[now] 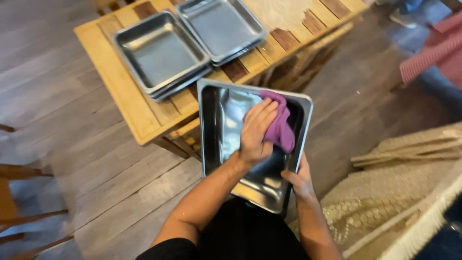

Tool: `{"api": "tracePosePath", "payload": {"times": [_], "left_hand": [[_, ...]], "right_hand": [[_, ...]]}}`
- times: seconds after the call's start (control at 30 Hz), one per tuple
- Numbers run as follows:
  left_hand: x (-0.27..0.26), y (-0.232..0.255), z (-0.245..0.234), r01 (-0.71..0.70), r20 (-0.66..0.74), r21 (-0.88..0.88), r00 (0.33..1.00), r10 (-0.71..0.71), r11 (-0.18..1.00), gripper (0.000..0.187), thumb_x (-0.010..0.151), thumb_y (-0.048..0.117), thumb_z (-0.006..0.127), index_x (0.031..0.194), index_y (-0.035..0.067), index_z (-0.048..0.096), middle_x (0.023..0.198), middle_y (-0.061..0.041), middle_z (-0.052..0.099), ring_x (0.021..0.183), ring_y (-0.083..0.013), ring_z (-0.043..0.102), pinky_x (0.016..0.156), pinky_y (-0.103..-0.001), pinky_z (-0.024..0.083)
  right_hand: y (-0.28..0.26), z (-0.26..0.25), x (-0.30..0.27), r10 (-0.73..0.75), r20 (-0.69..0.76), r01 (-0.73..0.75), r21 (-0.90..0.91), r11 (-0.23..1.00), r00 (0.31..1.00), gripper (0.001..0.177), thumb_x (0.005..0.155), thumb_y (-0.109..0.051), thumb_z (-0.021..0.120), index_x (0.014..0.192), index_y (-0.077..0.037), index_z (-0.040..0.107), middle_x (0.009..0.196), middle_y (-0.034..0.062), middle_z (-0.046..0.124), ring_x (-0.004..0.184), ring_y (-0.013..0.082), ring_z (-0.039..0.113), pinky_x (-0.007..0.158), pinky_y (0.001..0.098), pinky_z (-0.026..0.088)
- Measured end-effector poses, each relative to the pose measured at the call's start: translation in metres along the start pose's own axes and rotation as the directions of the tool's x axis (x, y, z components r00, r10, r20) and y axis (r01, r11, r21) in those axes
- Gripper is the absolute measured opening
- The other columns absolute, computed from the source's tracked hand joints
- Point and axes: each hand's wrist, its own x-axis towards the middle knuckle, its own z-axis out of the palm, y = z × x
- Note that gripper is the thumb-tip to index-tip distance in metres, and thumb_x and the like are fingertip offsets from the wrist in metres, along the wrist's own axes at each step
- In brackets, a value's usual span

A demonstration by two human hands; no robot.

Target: Cleaning and drying metal serving trays with a purple cloth in a restaurant setting.

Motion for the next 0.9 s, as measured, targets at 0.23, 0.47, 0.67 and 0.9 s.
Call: {"api": "tracePosePath", "payload": {"times": [0.23, 0.47, 0.67, 0.9], "left_hand": [[0.068, 0.030, -0.120, -0.226, 0.146, 0.254, 0.970, 0.194, 0.941, 0.064, 0.078, 0.013, 0.070, 0.139, 0.020, 0.054, 0.144, -0.019, 0.053, 0.134, -0.0488, 0.052, 0.113, -0.059, 0.042], [0.033, -0.020, -0.257, -0.134, 0.445, 0.386, 0.894, -0.057, 0.913, 0.068, 0.078, 0.016, 0.075, 0.144, 0.022, 0.057, 0.105, -0.011, 0.063, 0.091, -0.0346, 0.065, 0.078, -0.044, 0.053], [-0.053, -0.059, -0.369, 0.098, 0.277, 0.560, 0.914, -0.298, 0.822, 0.057, 0.082, 0.010, 0.070, 0.138, 0.018, 0.059, 0.112, -0.011, 0.071, 0.103, -0.0337, 0.070, 0.088, -0.042, 0.056], [-0.028, -0.027, -0.372, 0.066, 0.289, 0.443, 0.933, -0.213, 0.894, 0.068, 0.074, 0.024, 0.081, 0.137, 0.016, 0.056, 0.118, -0.010, 0.071, 0.105, -0.0331, 0.071, 0.091, -0.042, 0.058]], "right_hand": [[-0.014, 0.064, 0.003, 0.109, 0.169, -0.097, -0.077, 0.992, 0.980, 0.089, 0.059, -0.010, 0.069, 0.145, 0.002, 0.049, 0.119, 0.0030, 0.062, 0.109, 0.0165, 0.057, 0.099, 0.0290, 0.044], [-0.005, 0.123, 0.008, 0.122, 0.319, -0.064, -0.185, 0.981, 0.940, 0.093, 0.059, -0.011, 0.067, 0.148, 0.004, 0.048, 0.132, 0.0061, 0.059, 0.125, 0.0189, 0.053, 0.111, 0.0300, 0.036], [0.011, 0.148, 0.017, 0.080, 0.331, -0.026, -0.164, 0.986, 0.940, 0.099, 0.060, -0.010, 0.071, 0.154, 0.004, 0.043, 0.137, 0.0072, 0.057, 0.127, 0.0201, 0.051, 0.111, 0.0309, 0.035], [0.013, 0.243, 0.022, 0.066, 0.497, 0.013, -0.154, 0.988, 0.865, 0.102, 0.061, -0.007, 0.068, 0.157, 0.006, 0.036, 0.157, 0.0118, 0.045, 0.149, 0.0227, 0.037, 0.123, 0.0336, 0.022]]}}
